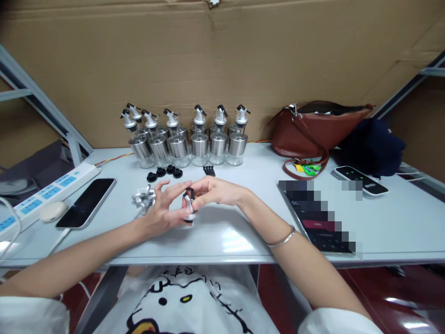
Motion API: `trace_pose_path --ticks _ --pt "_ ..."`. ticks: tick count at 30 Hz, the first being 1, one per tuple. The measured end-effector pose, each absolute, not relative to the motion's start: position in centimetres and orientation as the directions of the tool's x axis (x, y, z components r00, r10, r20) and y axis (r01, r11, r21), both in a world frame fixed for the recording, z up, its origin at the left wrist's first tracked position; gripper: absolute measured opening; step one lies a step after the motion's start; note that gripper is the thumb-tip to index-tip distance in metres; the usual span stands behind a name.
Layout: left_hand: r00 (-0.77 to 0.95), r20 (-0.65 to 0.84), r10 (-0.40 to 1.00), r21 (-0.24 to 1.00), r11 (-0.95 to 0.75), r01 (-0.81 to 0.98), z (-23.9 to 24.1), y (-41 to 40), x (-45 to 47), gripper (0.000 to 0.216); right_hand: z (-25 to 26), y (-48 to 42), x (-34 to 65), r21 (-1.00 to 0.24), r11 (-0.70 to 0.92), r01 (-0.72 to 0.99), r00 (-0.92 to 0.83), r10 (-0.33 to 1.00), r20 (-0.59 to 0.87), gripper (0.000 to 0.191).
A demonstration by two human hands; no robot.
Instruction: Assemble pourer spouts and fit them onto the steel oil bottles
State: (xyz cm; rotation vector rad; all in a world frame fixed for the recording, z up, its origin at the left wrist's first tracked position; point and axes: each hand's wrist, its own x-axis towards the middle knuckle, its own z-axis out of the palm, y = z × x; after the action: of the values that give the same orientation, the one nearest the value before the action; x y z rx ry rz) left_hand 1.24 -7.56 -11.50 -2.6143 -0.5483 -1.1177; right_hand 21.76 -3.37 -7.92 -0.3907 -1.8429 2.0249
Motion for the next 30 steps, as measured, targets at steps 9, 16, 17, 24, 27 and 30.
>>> trace_pose_path --ticks 9,16,17,24,27,30 --pt "0.412 0.642 0.647 0.469 -0.756 0.456 -11.4 -6.7 1.1 0.038 -7.5 -3.3 21.3 -0.936 0.347 0.054 -0.641 0.731 0.234 0.021" --pt "0.466 0.569 0.678 0.305 -0.7 0.646 -10.8 -6.3 0.8 0.04 -7.9 -3.2 21.7 -0.623 0.697 0.354 -0.604 0.679 0.417 0.02" --pt "0.489 0.577 0.654 0.225 -0.704 0.674 -10.7 -6.1 0.7 0.042 -7.8 -3.2 21.8 -0.584 0.723 0.37 -0.607 0.664 0.438 0.021" --pt "0.584 0.59 0.558 -0.003 -0.721 0.693 -10.4 -5.2 0.1 0.038 -8.0 -3.5 21.3 -0.374 0.838 0.398 -0.675 0.544 0.498 0.024" --pt "0.623 0.55 0.557 -0.026 -0.734 0.679 -10.3 -5.2 -0.1 0.036 -8.0 -3.8 21.1 -0.408 0.828 0.385 -0.674 0.554 0.489 0.025" --pt "0.658 0.523 0.542 -0.037 -0.757 0.653 -10.2 -5.2 -0.1 0.036 -7.6 -4.1 21.2 -0.504 0.766 0.4 -0.625 0.63 0.461 0.036"
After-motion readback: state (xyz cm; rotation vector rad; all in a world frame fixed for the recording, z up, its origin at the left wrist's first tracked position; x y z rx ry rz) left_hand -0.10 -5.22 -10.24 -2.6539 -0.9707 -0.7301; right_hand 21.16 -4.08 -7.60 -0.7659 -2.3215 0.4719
